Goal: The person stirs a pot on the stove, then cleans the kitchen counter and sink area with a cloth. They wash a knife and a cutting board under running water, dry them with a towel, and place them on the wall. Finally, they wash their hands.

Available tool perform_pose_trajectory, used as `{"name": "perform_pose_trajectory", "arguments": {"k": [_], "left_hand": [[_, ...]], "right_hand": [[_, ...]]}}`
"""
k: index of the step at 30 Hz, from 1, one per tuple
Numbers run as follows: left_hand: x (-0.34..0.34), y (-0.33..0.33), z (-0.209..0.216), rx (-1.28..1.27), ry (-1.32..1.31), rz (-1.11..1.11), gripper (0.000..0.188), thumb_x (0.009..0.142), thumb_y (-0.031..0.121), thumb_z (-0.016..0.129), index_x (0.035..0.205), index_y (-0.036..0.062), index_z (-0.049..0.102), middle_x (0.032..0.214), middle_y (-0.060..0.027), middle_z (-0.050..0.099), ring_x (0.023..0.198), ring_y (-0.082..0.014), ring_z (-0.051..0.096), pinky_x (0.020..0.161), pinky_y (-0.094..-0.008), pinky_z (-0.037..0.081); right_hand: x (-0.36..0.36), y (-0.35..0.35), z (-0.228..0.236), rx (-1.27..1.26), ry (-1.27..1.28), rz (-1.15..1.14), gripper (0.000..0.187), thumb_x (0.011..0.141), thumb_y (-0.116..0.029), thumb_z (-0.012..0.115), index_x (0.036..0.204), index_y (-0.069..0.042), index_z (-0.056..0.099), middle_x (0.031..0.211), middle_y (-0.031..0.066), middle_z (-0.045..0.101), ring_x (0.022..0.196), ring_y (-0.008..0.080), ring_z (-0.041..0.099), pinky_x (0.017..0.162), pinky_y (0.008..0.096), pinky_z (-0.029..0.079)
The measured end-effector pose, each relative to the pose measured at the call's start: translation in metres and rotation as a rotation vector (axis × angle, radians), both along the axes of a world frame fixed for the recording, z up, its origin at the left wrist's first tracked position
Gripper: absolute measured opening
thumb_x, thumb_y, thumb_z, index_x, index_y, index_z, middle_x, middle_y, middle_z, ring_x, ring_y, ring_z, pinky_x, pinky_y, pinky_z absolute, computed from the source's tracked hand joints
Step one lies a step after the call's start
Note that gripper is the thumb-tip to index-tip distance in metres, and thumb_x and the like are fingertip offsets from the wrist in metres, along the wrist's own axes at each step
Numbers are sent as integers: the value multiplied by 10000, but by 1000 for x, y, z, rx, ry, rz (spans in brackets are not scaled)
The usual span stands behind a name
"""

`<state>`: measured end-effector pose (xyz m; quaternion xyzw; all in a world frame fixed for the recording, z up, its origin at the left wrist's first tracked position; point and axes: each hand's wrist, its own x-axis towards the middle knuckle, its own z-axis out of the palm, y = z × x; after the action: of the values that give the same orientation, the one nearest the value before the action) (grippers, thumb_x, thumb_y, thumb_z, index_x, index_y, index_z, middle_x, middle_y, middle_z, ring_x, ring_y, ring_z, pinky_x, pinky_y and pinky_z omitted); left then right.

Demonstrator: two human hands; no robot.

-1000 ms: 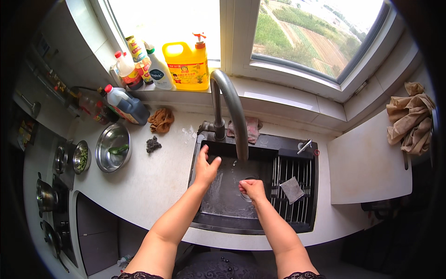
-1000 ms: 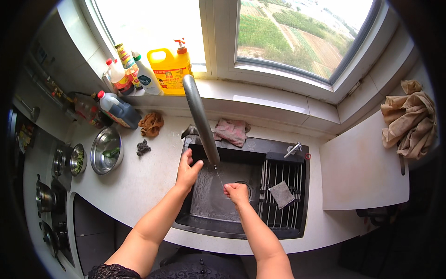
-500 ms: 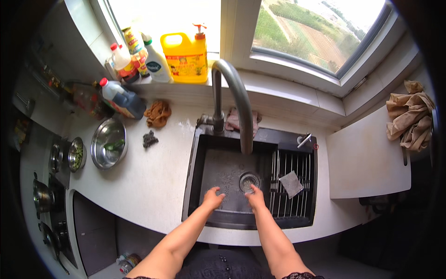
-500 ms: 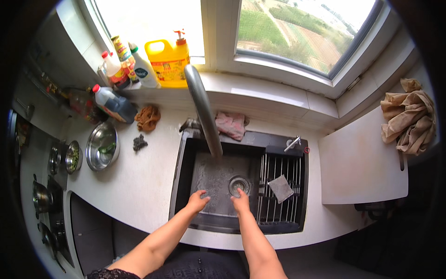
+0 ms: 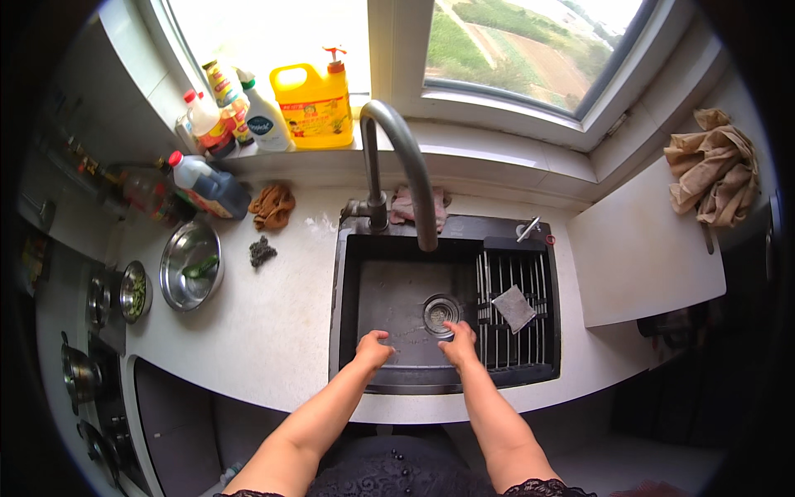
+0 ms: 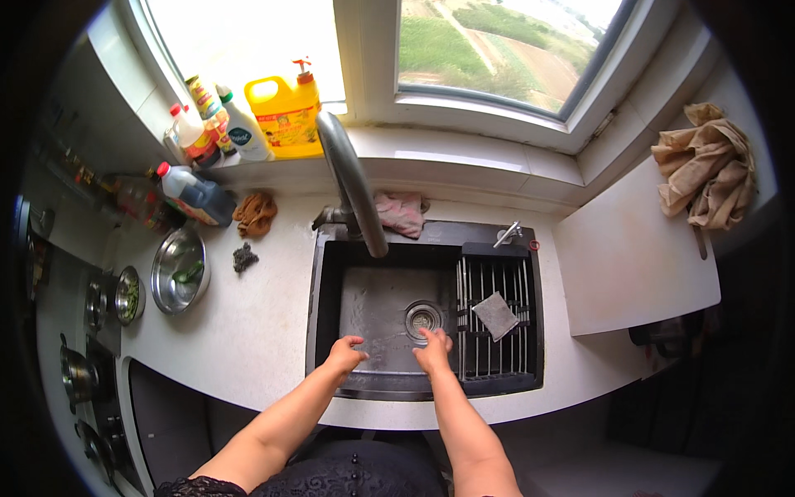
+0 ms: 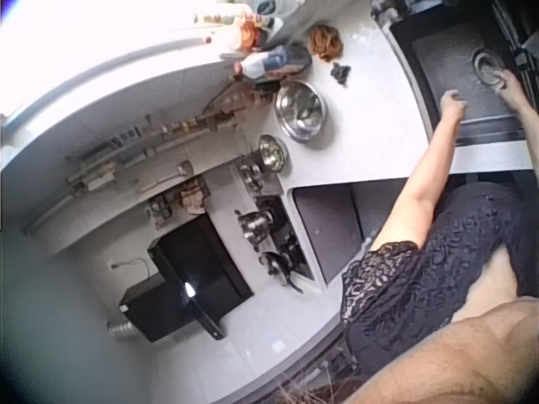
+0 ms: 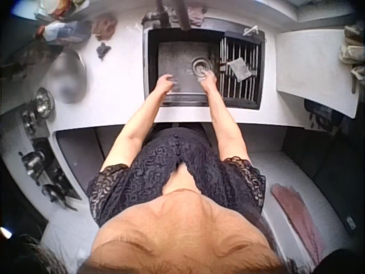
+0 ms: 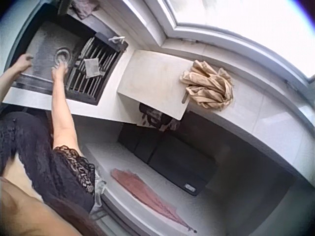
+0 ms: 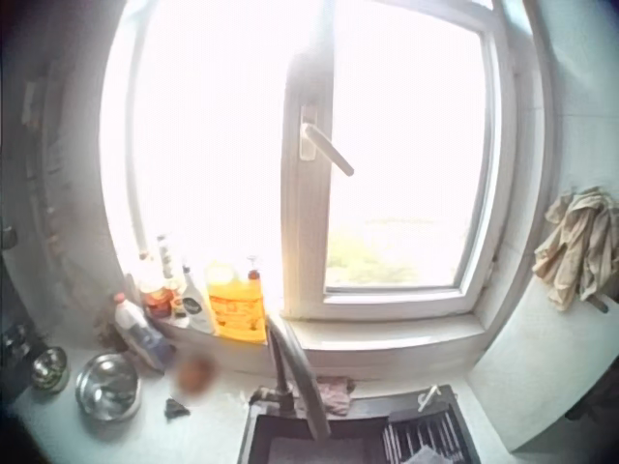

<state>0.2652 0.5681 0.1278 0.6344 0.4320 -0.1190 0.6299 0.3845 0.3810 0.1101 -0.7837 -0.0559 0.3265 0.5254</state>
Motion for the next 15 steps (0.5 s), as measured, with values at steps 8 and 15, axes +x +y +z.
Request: {"name": "perform_pose_trajectory", "arguments": {"k": [8,15], "left_hand": [[3,23,8,125,-317,111,324,654,67,790,737,67,477,676,4,473,608,-86,455,521,-257,377],[0,7,39,171,-90,-292,943,610,251,860,1394,66,371,1479,-198,252,1348,-307,303,1067,-408,328]], "right_hand": [[-15,14,8,-147,-145,-108,295,626,-104,805,799,-51,572,654,13,550,577,106,518,538,274,442],[-41,20,-8,-299,-204,-96,617,601,-247,856,1120,-42,593,1103,179,588,1051,255,556,901,358,456]]}}
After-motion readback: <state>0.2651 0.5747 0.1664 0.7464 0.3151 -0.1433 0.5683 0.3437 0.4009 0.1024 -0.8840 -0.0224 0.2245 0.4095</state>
